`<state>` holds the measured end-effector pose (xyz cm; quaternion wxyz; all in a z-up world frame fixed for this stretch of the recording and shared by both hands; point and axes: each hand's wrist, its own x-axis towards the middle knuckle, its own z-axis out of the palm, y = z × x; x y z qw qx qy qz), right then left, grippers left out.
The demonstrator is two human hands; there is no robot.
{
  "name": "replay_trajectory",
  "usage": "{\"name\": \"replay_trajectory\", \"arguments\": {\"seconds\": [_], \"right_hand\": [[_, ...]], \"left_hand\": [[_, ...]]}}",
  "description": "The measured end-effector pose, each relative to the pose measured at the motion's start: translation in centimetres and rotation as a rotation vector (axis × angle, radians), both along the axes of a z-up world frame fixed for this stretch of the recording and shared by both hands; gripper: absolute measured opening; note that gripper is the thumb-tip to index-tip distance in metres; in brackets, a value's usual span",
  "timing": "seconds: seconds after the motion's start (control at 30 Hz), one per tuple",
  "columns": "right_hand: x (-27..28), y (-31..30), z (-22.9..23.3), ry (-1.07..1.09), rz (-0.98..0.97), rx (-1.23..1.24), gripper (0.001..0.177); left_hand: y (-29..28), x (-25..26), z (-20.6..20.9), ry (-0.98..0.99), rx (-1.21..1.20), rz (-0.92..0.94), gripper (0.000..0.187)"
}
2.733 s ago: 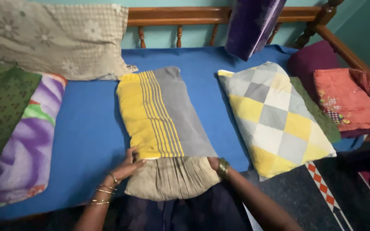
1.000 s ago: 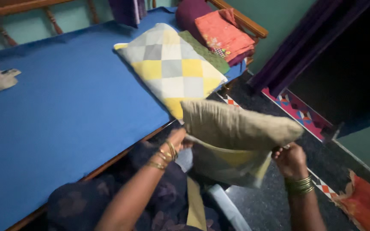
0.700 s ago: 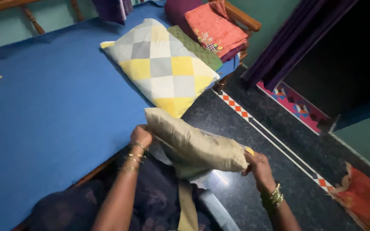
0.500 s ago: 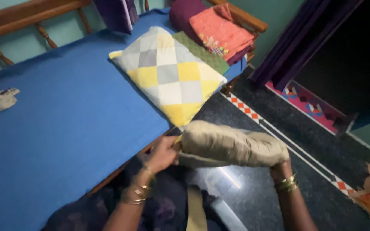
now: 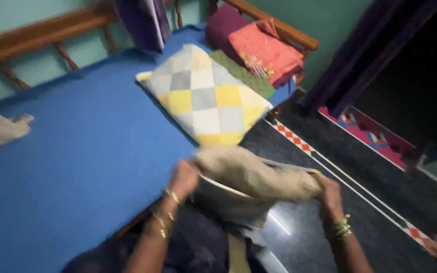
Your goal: The person inserts a pillow into a yellow and gray striped pillowcase on a bed, then smooths and adjusts the case. The person then removes the pillow from the case and folds the case on the bed.
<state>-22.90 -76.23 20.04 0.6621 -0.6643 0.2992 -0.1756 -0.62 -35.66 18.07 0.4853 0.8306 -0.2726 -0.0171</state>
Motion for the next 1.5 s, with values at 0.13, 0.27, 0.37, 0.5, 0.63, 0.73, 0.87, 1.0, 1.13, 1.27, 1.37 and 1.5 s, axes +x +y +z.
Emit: {"name": "replay_trajectory", "arguments": {"seconds": [0.13,0.27,0.37,0.5,0.63,0.73,0.87,1.0,1.13,1.27,1.37,1.5], "right_hand": [[1.9,0.7,1.6,0.064,-0.151,0.033,0.035],[-0.3,3.7,3.9,0.16,0.062,0.001,0.031],[0.7,8.1,4.7,0.081,0.171,0.097,0.029],[0.3,10.4,7.4,-0.035,0.216,0.149,0.033],[-1.4,10.2,11.9,-0.172,0.252,0.09,0.04],[-1.6,10.2,15.1,-0.29,0.174,0.1,0.038],[-1.9,10.2,17.2,-0.499,0.189,-0.615,0.034],[-3.3,9.6,15.5,-0.634,0.321,0.426,0.039],[-4.4,10.1,14.0,-0.464,0.183,-0.489,0.032],[-3.6,10.4,14.3,-0.486,0.184,-0.346,0.035],[-4.0,9.8,15.5,-0.565,0.136,-0.983,0.035],[-4.9,5.3,15.0,-0.109,-0.013,-0.108,0.034]], "left_hand": [[2.3,2.7,2.2,-0.719,0.164,-0.322,0.023],[5.6,6.2,7.8,0.242,0.026,0.319,0.047],[3.7,4.7,6.2,0.301,0.036,0.061,0.03],[1.7,4.8,-4.0,0.228,0.251,0.03,0.031],[-2.2,2.1,-12.9,0.288,0.363,-0.557,0.034],[-4.4,-0.3,-12.2,0.665,-0.006,-0.632,0.034],[-5.9,-4.0,-8.9,1.385,-0.514,-0.339,0.032],[-6.0,-5.5,-9.8,1.555,-0.746,-0.341,0.034],[-4.7,-6.1,-9.2,1.495,-0.539,-0.326,0.034],[-4.2,-5.0,-10.0,0.484,-0.441,-0.56,0.045],[-4.7,-5.4,-8.0,0.62,-0.266,-0.304,0.028],[-4.1,-3.2,1.3,0.661,-0.207,-0.118,0.035]]}}
